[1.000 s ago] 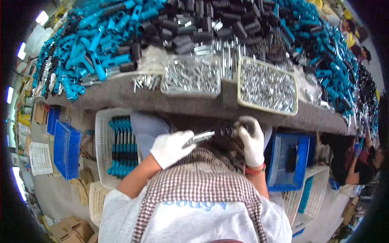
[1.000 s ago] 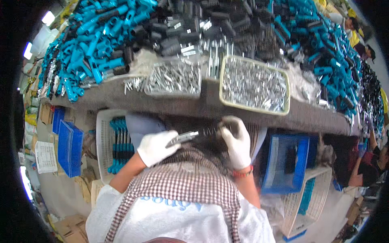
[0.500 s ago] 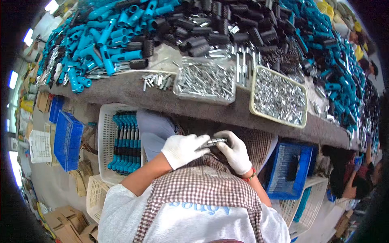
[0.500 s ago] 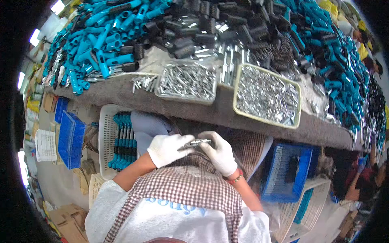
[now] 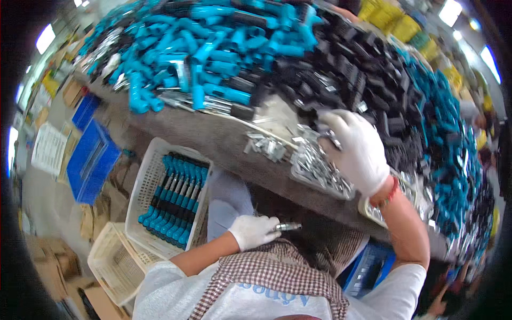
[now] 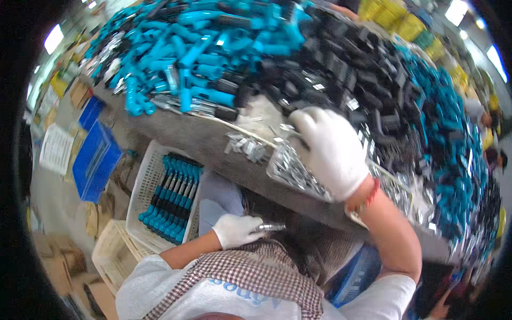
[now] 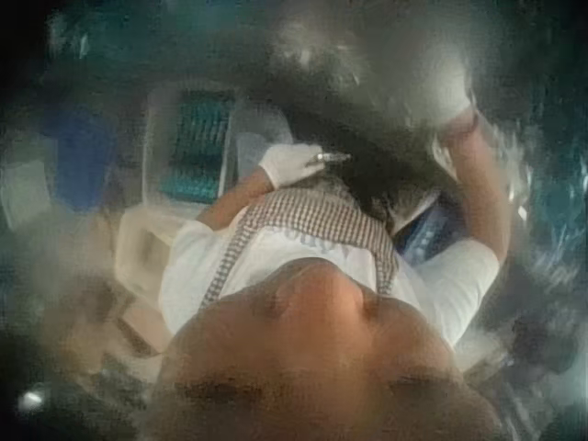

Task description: The person assembles tools by fitting metal pins and rods into plastic handles by hand and placing the finished tools into a basket.

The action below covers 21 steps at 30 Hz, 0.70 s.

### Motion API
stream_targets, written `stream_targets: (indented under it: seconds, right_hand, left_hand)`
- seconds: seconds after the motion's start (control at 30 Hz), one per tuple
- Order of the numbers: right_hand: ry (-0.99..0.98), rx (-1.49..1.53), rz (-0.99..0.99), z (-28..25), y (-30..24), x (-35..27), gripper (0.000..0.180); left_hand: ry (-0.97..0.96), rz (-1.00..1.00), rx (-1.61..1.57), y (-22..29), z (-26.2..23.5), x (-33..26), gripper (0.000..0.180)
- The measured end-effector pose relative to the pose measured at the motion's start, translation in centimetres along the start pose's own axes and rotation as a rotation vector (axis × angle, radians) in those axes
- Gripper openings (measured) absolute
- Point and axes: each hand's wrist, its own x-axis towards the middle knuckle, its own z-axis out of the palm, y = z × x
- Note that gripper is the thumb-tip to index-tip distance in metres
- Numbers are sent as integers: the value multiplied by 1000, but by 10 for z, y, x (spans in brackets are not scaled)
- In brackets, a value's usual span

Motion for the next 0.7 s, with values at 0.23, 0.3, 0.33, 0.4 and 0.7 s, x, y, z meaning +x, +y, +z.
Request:
stream_targets:
  seconds: [0.23, 0.3, 0.33, 0.4, 0.7]
  right_hand:
    - [-67, -262, -146, 99, 66, 136, 48]
    - [-67, -267, -67, 110, 78, 159, 47]
    - [-73, -316, -35, 120, 86, 165, 44]
    - [-71, -344, -11, 143, 104, 180, 35]
    - [122, 52, 62, 82, 145, 96, 39]
  left_hand:
    - [-9, -43, -257, -23, 27, -13, 28]
    - [15, -62, -154, -26, 26, -14, 29]
    - [49, -109, -163, -27, 28, -19, 29]
    - [103, -113, -142, -29, 31, -19, 29]
    - [166, -92, -112, -24, 25, -29, 29]
